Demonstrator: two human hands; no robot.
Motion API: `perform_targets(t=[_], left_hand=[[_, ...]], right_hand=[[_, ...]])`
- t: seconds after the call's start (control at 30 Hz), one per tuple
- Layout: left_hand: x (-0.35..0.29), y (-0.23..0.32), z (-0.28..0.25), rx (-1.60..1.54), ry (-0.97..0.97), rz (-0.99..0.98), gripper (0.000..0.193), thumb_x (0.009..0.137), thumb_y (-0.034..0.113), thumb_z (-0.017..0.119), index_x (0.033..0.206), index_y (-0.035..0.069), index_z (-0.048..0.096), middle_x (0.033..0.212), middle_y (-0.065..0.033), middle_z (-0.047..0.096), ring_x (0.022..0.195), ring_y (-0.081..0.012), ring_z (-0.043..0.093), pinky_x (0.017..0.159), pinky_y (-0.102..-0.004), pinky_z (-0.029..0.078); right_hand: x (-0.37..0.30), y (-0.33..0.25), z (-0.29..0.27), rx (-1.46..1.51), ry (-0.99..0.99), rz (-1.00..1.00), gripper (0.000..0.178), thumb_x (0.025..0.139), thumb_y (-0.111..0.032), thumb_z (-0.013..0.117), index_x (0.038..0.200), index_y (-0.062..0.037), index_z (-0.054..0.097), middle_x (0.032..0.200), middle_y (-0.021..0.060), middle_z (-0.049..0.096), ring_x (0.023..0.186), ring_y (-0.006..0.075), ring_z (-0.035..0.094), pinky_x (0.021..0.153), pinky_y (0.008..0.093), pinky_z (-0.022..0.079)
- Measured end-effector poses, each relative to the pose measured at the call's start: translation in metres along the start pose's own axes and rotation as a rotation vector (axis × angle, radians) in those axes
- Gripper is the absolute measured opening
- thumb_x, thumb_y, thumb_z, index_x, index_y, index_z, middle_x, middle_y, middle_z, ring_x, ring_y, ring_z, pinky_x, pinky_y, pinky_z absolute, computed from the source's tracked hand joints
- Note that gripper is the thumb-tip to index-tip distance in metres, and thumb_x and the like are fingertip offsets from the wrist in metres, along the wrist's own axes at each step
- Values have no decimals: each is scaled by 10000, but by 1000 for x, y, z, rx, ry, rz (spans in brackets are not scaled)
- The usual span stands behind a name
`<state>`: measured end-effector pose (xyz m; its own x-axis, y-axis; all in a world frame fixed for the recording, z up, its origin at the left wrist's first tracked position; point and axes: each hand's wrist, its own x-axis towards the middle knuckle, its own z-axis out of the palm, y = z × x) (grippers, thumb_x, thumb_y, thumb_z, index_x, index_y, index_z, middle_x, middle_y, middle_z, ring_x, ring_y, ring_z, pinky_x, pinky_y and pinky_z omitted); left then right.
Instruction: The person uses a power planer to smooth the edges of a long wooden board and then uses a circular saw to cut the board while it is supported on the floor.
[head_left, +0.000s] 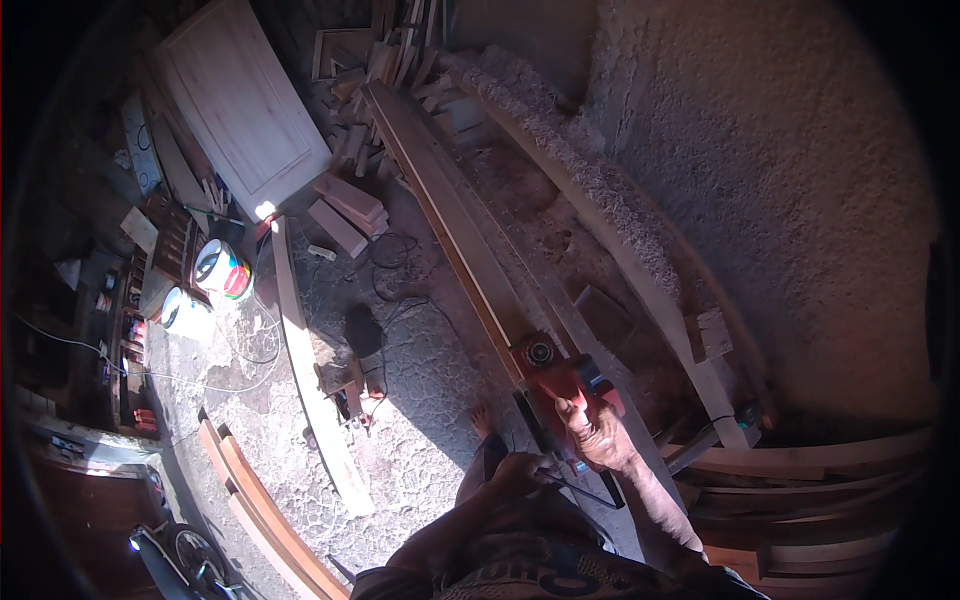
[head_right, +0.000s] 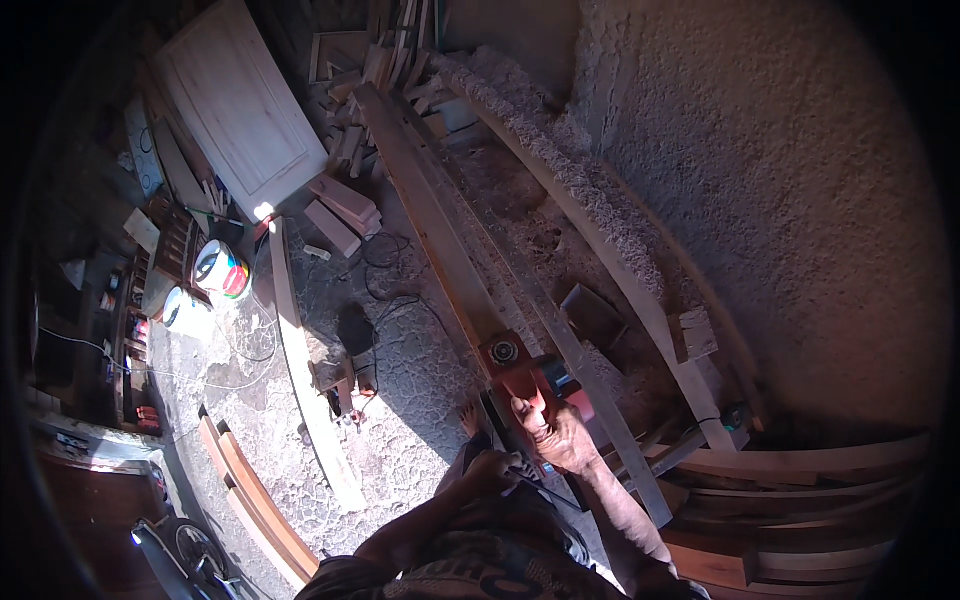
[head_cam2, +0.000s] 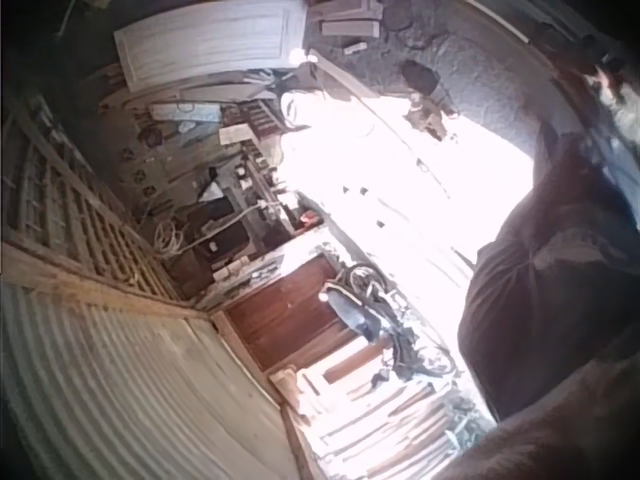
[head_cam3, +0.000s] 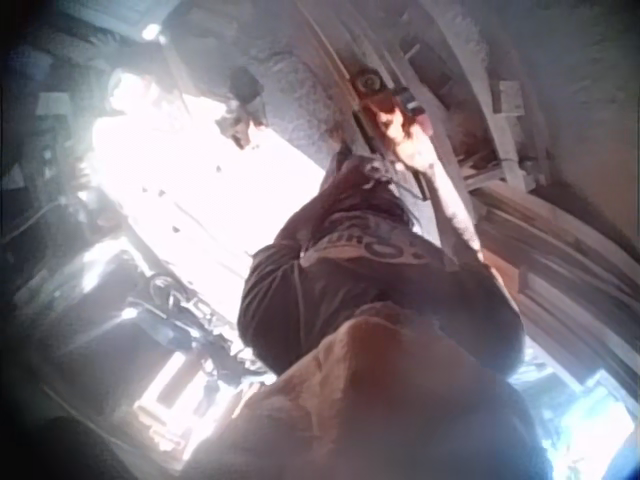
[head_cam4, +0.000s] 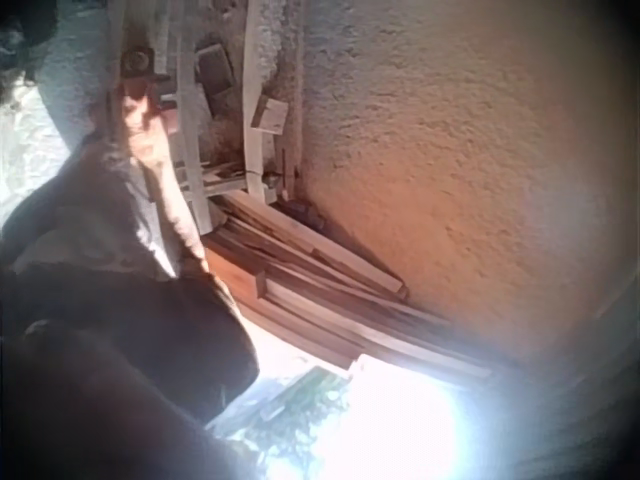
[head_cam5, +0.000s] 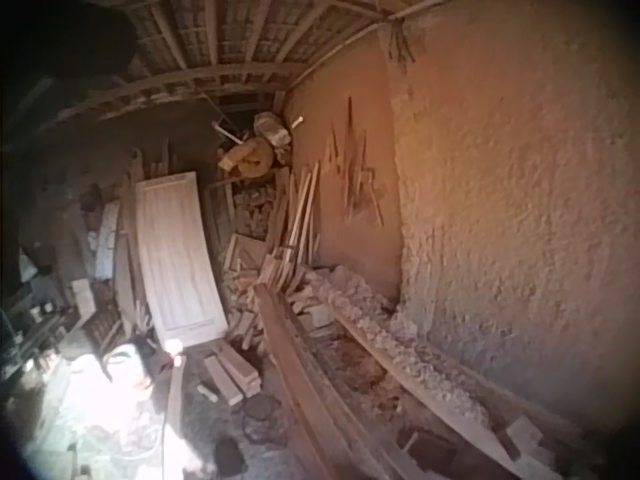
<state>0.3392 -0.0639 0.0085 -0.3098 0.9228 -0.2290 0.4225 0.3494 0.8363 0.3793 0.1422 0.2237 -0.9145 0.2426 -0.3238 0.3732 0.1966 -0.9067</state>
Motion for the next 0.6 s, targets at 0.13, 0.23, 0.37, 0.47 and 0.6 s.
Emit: perform_targets(t=[0.13, 0.23, 0.37, 0.47, 0.6], left_hand=[[-4, -19, -21, -208, 489, -273, 519, 859, 408, 718, 1195, 25, 619, 1101, -214, 682, 1074, -361, 664, 890, -452, 515], [6, -90, -29, -789, 725, -349, 715, 914, 536, 653, 1349, -9, 496, 1310, -238, 586, 1253, -345, 568, 1001, -445, 458], [45, -18, -92, -1428, 661, -699, 843, 978, 609, 548, 1519, -1, 331, 1489, -186, 477, 1424, -301, 418, 1137, -505, 343], [58, -71, -77, -978, 802, -451, 789, 1011, 564, 510, 1583, 88, 247, 1623, -97, 322, 1479, -315, 322, 1166, -542, 272], [129, -11, -144, -452, 718, -210, 749, 1012, 405, 575, 1584, 49, 247, 1572, -208, 371, 1441, -302, 376, 1151, -393, 321]], right_hand=[[63, -7, 4, 2, 64, -108, 620, 966, -642, 547, 1239, -94, 644, 1066, 121, 699, 1010, 199, 654, 887, 347, 496], [114, -17, 19, 108, 101, -281, 582, 970, -616, 566, 1222, -95, 623, 1051, 99, 692, 1026, 199, 653, 886, 347, 499], [162, -41, 1, 158, 111, -154, 481, 982, -540, 602, 1185, -103, 590, 957, 51, 680, 800, 182, 681, 686, 318, 531], [200, -100, 19, 143, -32, 7, 467, 984, -540, 594, 1176, -114, 587, 836, 31, 665, 560, 144, 625, 488, 311, 488], [278, -90, 8, 120, 66, -90, 497, 986, -582, 551, 1188, -129, 577, 689, 27, 627, 444, 135, 578, 388, 300, 433]])
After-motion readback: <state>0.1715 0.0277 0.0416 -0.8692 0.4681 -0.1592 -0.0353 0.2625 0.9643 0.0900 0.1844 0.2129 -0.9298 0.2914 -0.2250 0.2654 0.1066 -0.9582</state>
